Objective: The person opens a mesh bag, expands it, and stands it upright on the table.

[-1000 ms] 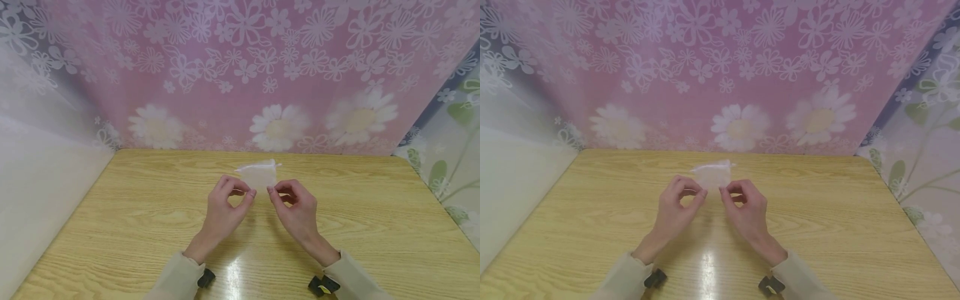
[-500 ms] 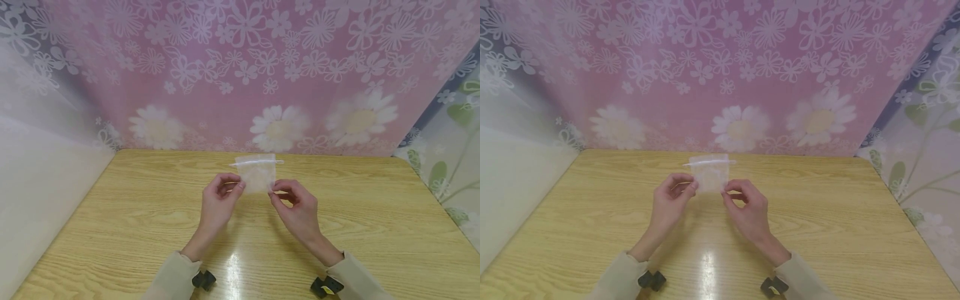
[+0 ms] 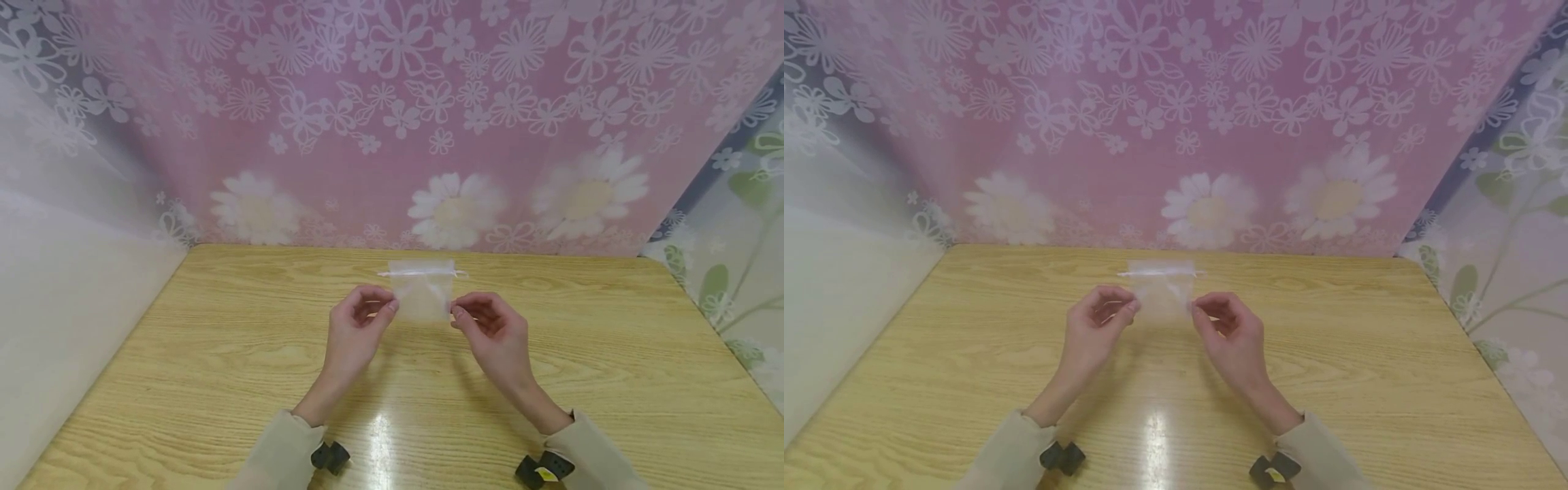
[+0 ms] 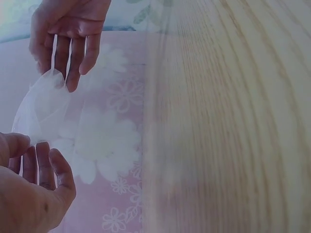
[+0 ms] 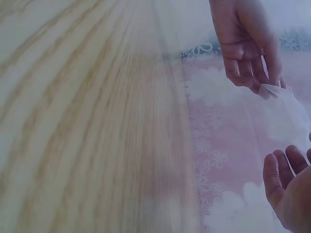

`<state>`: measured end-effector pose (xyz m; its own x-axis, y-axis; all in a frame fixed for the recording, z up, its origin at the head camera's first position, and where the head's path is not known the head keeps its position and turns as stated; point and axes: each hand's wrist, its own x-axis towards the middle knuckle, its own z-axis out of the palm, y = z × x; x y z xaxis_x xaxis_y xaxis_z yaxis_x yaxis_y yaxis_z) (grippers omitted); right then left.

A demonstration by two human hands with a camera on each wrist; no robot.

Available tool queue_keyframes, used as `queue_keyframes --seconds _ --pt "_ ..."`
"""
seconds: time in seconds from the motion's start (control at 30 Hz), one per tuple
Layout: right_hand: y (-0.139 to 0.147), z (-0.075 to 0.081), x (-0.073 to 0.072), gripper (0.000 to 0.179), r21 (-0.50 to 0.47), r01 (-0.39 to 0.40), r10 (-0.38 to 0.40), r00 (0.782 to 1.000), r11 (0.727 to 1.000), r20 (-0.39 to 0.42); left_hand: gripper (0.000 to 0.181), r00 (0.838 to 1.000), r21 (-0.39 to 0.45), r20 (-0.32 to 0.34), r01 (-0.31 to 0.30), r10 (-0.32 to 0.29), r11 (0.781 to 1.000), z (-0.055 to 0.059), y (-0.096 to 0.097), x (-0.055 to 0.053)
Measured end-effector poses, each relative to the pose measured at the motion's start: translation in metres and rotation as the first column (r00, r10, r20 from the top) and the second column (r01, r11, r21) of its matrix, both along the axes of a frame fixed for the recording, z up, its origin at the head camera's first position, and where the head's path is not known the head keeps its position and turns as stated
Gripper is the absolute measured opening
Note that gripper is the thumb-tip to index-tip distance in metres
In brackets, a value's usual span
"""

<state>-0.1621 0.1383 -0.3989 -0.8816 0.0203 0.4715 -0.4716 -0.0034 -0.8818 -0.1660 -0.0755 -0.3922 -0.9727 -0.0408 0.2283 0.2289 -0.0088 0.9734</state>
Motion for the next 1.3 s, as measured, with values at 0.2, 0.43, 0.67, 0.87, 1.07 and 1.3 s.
queue_keyframes --seconds 0.2,0.43,0.67,0.87,1.07,1.3 --pt "0.002 0.001 -0.001 0.02 -0.026 0.019 -0.015 0.992 0.999 0.124 0.012 1.0 0.004 0.007 0.012 -0.012 1.0 0.0 0.002 0.0" --pt "0.004 0.003 -0.003 0.027 0.026 0.019 -0.024 0.978 0.999 0.209 0.012 1.0 -0.003 0.002 0.024 -0.024 1.0 -0.001 0.003 0.0" --pt "0.004 0.004 -0.005 0.027 0.02 -0.007 0.001 0.969 1.0 0.248 0.011 0.999 -0.014 -0.003 0.043 -0.043 0.999 -0.004 0.003 -0.001" --pt "0.005 0.004 -0.004 0.024 -0.011 -0.032 0.033 0.966 0.999 0.257 0.013 0.999 -0.032 -0.001 0.054 -0.054 0.998 -0.006 0.001 0.0" --pt "0.007 0.001 -0.004 0.022 -0.004 -0.034 0.034 0.964 0.999 0.265 0.017 0.998 -0.04 0.019 0.059 -0.058 0.997 -0.008 0.0 0.0" --pt "0.011 -0.002 -0.002 0.021 -0.008 -0.038 0.039 0.964 0.999 0.263 0.013 0.998 -0.076 0.034 0.061 -0.058 0.995 -0.011 -0.002 0.0"
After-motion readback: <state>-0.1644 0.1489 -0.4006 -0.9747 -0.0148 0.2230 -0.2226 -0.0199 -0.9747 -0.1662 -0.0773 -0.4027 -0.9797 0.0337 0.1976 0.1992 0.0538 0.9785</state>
